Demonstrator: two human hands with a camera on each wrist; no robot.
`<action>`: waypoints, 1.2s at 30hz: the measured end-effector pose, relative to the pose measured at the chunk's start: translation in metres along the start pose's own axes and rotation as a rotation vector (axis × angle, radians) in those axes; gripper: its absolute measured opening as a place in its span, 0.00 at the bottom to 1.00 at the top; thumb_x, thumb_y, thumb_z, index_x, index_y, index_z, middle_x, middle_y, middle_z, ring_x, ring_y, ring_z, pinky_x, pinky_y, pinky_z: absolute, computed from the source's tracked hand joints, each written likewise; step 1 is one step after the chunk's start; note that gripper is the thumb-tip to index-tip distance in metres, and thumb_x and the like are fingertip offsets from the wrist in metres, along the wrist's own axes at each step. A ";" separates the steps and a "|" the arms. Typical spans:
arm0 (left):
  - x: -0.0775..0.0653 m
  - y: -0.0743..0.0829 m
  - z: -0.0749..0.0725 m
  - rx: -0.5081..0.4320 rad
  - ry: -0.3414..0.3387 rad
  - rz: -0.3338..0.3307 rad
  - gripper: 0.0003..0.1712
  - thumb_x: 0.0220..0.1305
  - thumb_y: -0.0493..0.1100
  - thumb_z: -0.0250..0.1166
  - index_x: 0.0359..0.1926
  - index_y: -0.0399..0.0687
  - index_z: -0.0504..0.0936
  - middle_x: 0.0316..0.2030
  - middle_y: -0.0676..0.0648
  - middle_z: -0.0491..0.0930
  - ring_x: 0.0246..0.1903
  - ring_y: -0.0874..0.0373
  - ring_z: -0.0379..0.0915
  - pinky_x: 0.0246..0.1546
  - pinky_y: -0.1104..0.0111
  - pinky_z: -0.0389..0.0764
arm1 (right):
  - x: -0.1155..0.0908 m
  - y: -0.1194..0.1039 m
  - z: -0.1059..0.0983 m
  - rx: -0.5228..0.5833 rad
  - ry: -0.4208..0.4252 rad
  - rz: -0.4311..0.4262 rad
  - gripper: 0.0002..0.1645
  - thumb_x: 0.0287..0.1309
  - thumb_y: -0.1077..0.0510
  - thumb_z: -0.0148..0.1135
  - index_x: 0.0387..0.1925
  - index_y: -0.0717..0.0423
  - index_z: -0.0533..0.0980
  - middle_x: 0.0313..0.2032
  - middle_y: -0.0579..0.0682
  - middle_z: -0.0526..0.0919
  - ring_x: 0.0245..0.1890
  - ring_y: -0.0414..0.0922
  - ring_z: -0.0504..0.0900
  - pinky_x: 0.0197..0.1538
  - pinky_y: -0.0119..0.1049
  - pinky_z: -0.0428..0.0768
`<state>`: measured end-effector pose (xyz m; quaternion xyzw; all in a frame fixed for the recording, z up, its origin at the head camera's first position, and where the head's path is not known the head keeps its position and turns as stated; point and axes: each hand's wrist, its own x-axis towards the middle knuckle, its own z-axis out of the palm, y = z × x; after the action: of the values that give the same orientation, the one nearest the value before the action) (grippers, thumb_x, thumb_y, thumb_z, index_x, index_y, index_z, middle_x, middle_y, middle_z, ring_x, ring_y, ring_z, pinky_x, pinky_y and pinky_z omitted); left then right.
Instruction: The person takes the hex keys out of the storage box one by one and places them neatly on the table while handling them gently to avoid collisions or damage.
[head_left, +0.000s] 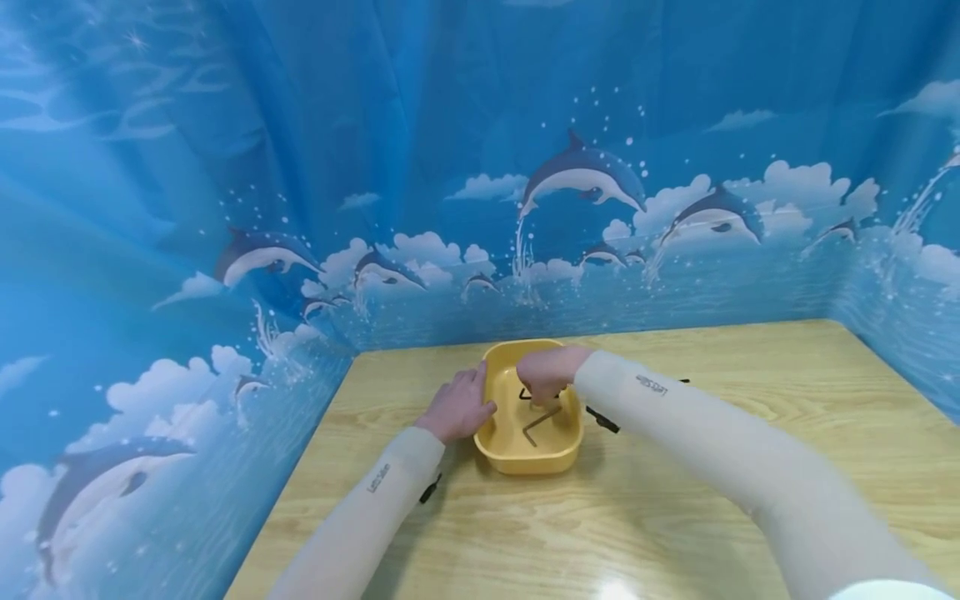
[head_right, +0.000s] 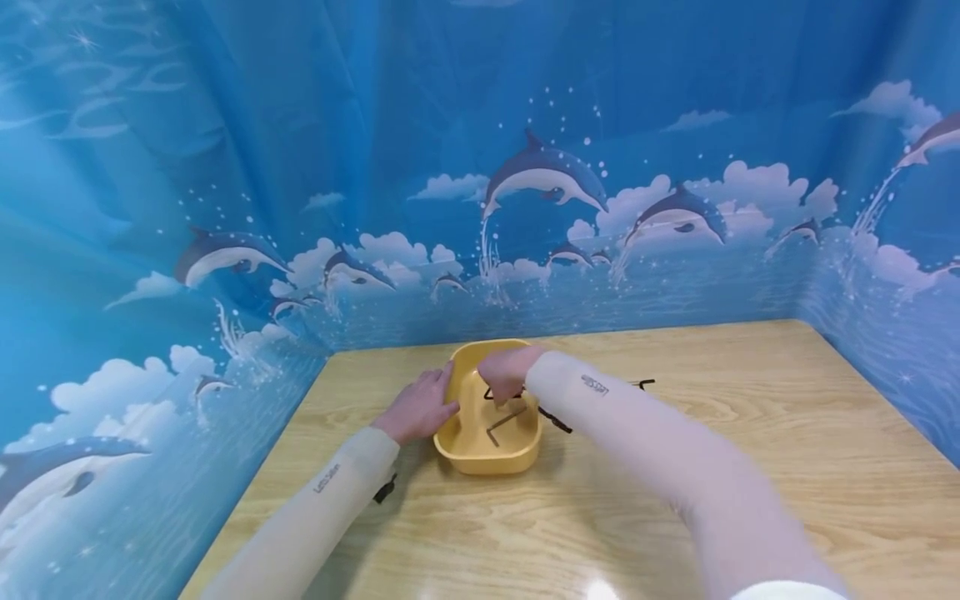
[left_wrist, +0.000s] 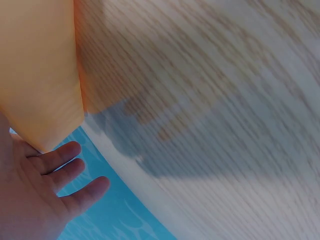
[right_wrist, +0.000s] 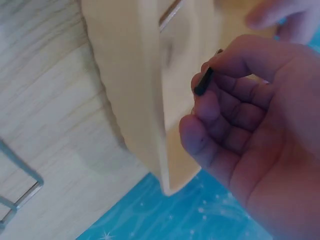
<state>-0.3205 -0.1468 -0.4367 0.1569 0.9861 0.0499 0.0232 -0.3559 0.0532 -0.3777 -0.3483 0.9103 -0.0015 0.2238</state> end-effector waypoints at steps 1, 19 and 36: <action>0.000 0.000 0.000 0.002 0.004 0.000 0.46 0.73 0.56 0.54 0.80 0.42 0.45 0.74 0.37 0.62 0.73 0.43 0.58 0.70 0.47 0.67 | -0.005 0.002 -0.001 0.020 0.007 -0.015 0.18 0.64 0.57 0.64 0.17 0.50 0.77 0.13 0.41 0.70 0.13 0.37 0.63 0.20 0.31 0.66; 0.002 0.000 -0.005 -0.017 -0.008 0.005 0.46 0.73 0.55 0.54 0.81 0.42 0.45 0.74 0.37 0.61 0.74 0.43 0.55 0.71 0.46 0.63 | -0.090 0.056 0.006 0.308 0.235 -0.100 0.05 0.64 0.62 0.58 0.34 0.50 0.79 0.28 0.45 0.77 0.26 0.39 0.71 0.35 0.36 0.73; 0.000 -0.001 -0.004 -0.048 -0.016 -0.002 0.46 0.73 0.55 0.54 0.80 0.42 0.45 0.75 0.36 0.59 0.75 0.41 0.53 0.73 0.44 0.60 | -0.141 0.110 0.047 0.438 0.432 0.126 0.06 0.64 0.64 0.56 0.34 0.56 0.79 0.25 0.48 0.77 0.22 0.42 0.70 0.33 0.37 0.73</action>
<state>-0.3209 -0.1478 -0.4325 0.1556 0.9846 0.0723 0.0349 -0.3142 0.2330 -0.3802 -0.2264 0.9345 -0.2579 0.0946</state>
